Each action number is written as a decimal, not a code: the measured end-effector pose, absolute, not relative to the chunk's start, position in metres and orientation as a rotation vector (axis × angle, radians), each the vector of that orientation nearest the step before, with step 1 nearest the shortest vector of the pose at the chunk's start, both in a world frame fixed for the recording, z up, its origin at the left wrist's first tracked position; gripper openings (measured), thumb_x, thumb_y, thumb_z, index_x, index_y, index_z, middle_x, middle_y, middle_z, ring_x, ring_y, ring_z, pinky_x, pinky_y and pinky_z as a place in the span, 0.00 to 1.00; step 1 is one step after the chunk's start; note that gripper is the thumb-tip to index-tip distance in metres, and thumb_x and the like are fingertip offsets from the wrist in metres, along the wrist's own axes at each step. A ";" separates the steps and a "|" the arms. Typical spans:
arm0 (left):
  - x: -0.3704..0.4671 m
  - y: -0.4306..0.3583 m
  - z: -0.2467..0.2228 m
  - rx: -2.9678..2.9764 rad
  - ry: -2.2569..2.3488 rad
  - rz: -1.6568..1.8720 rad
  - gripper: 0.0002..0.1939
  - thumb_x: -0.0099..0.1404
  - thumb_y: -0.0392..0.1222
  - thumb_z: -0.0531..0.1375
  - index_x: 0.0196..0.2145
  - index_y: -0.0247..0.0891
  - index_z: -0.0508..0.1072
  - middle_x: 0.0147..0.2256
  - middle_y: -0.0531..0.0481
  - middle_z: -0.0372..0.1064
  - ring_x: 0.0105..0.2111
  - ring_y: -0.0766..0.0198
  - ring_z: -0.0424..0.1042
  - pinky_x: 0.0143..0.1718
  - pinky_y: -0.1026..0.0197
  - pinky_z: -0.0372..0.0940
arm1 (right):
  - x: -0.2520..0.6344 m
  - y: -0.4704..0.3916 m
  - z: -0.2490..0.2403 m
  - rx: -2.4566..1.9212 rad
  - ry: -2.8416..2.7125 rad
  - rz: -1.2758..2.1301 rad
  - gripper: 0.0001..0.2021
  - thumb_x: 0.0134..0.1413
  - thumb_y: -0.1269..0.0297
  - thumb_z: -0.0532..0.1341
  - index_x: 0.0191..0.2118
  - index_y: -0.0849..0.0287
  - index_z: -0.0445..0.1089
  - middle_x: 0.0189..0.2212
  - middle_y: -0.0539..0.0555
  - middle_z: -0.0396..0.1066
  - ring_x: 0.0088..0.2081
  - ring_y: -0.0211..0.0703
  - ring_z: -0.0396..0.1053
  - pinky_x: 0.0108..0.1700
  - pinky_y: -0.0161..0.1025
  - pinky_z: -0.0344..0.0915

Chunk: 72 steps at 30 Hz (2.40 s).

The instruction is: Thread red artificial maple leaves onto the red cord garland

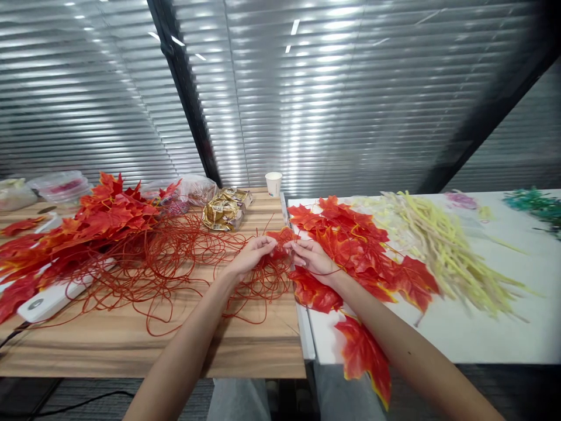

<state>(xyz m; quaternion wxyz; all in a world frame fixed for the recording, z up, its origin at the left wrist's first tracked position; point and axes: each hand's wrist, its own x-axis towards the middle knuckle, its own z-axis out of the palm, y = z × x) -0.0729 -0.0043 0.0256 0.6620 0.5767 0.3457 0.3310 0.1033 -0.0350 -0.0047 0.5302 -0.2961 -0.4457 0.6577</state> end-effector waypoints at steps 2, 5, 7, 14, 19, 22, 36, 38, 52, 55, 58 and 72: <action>-0.072 -0.005 0.024 1.270 0.763 0.745 0.12 0.52 0.46 0.62 0.27 0.34 0.66 0.26 0.54 0.61 0.27 0.70 0.58 0.31 0.66 0.52 | 0.103 -0.035 -0.004 -0.699 -1.055 1.577 0.12 0.43 0.58 0.65 0.33 0.60 0.73 0.24 0.49 0.64 0.17 0.25 0.50 0.20 0.31 0.46; -0.072 -0.005 0.021 1.234 0.760 0.761 0.12 0.52 0.46 0.62 0.28 0.34 0.66 0.27 0.53 0.61 0.28 0.70 0.59 0.32 0.67 0.53 | 0.103 -0.036 -0.004 -0.692 -1.046 1.579 0.11 0.43 0.59 0.65 0.34 0.60 0.73 0.24 0.49 0.64 0.18 0.26 0.50 0.20 0.31 0.47; -0.071 -0.004 0.019 1.232 0.761 0.766 0.13 0.53 0.46 0.61 0.29 0.34 0.66 0.29 0.52 0.61 0.29 0.70 0.59 0.33 0.66 0.54 | 0.103 -0.036 -0.004 -0.694 -1.047 1.579 0.11 0.43 0.59 0.64 0.34 0.59 0.73 0.25 0.49 0.65 0.18 0.25 0.50 0.21 0.31 0.48; -0.071 -0.001 0.016 1.303 0.750 0.776 0.15 0.53 0.49 0.61 0.31 0.34 0.65 0.28 0.52 0.61 0.31 0.68 0.60 0.37 0.65 0.55 | 0.103 -0.034 -0.007 -0.706 -1.072 1.548 0.12 0.44 0.59 0.64 0.34 0.60 0.73 0.32 0.54 0.70 0.18 0.26 0.53 0.22 0.31 0.51; -0.070 -0.003 0.020 1.363 0.792 0.792 0.16 0.52 0.51 0.60 0.29 0.35 0.64 0.27 0.54 0.59 0.29 0.69 0.58 0.35 0.66 0.54 | 0.103 -0.037 -0.004 -0.698 -1.067 1.548 0.12 0.44 0.59 0.64 0.34 0.61 0.73 0.27 0.51 0.69 0.18 0.27 0.53 0.22 0.32 0.51; -0.070 -0.003 0.021 1.403 0.799 0.802 0.17 0.52 0.52 0.60 0.29 0.35 0.64 0.27 0.54 0.60 0.29 0.69 0.58 0.36 0.66 0.54 | 0.103 -0.038 -0.003 -0.706 -1.059 1.559 0.12 0.44 0.58 0.64 0.34 0.61 0.73 0.26 0.51 0.68 0.18 0.27 0.52 0.22 0.32 0.50; -0.068 -0.002 0.021 1.492 0.821 0.897 0.17 0.54 0.53 0.58 0.31 0.34 0.65 0.28 0.53 0.60 0.29 0.69 0.58 0.33 0.66 0.55 | 0.106 -0.036 -0.002 -0.718 -1.063 1.518 0.11 0.46 0.58 0.62 0.30 0.62 0.72 0.25 0.50 0.66 0.17 0.26 0.52 0.20 0.31 0.48; -0.068 -0.002 0.020 1.478 0.823 0.903 0.18 0.54 0.53 0.58 0.32 0.34 0.65 0.30 0.51 0.62 0.30 0.68 0.60 0.35 0.65 0.55 | 0.106 -0.036 -0.002 -0.713 -1.070 1.517 0.11 0.46 0.58 0.62 0.30 0.62 0.71 0.24 0.50 0.64 0.17 0.26 0.51 0.20 0.31 0.47; -0.070 -0.003 0.026 1.411 0.851 0.926 0.13 0.53 0.49 0.59 0.26 0.35 0.65 0.24 0.55 0.58 0.26 0.70 0.57 0.30 0.67 0.53 | 0.107 -0.035 -0.005 -0.666 -1.101 1.556 0.11 0.48 0.58 0.61 0.30 0.62 0.70 0.19 0.45 0.56 0.15 0.25 0.45 0.19 0.31 0.43; -0.070 -0.003 0.026 1.397 0.845 0.921 0.12 0.54 0.47 0.58 0.25 0.35 0.64 0.24 0.55 0.57 0.26 0.70 0.57 0.30 0.68 0.53 | 0.107 -0.035 -0.006 -0.658 -1.098 1.568 0.11 0.48 0.59 0.61 0.30 0.62 0.70 0.18 0.45 0.55 0.15 0.25 0.44 0.19 0.31 0.42; -0.071 -0.003 0.026 1.380 0.841 0.924 0.11 0.55 0.46 0.57 0.26 0.35 0.64 0.25 0.55 0.58 0.27 0.70 0.58 0.30 0.68 0.54 | 0.107 -0.035 -0.004 -0.672 -1.106 1.562 0.10 0.47 0.59 0.62 0.30 0.63 0.71 0.19 0.45 0.57 0.15 0.25 0.46 0.19 0.31 0.42; -0.074 -0.001 0.024 1.588 0.886 0.893 0.16 0.51 0.50 0.61 0.33 0.35 0.71 0.33 0.49 0.69 0.33 0.65 0.65 0.38 0.63 0.58 | 0.109 -0.035 -0.003 -0.698 -1.077 1.512 0.12 0.47 0.57 0.61 0.33 0.61 0.72 0.12 0.46 0.59 0.16 0.32 0.56 0.22 0.32 0.50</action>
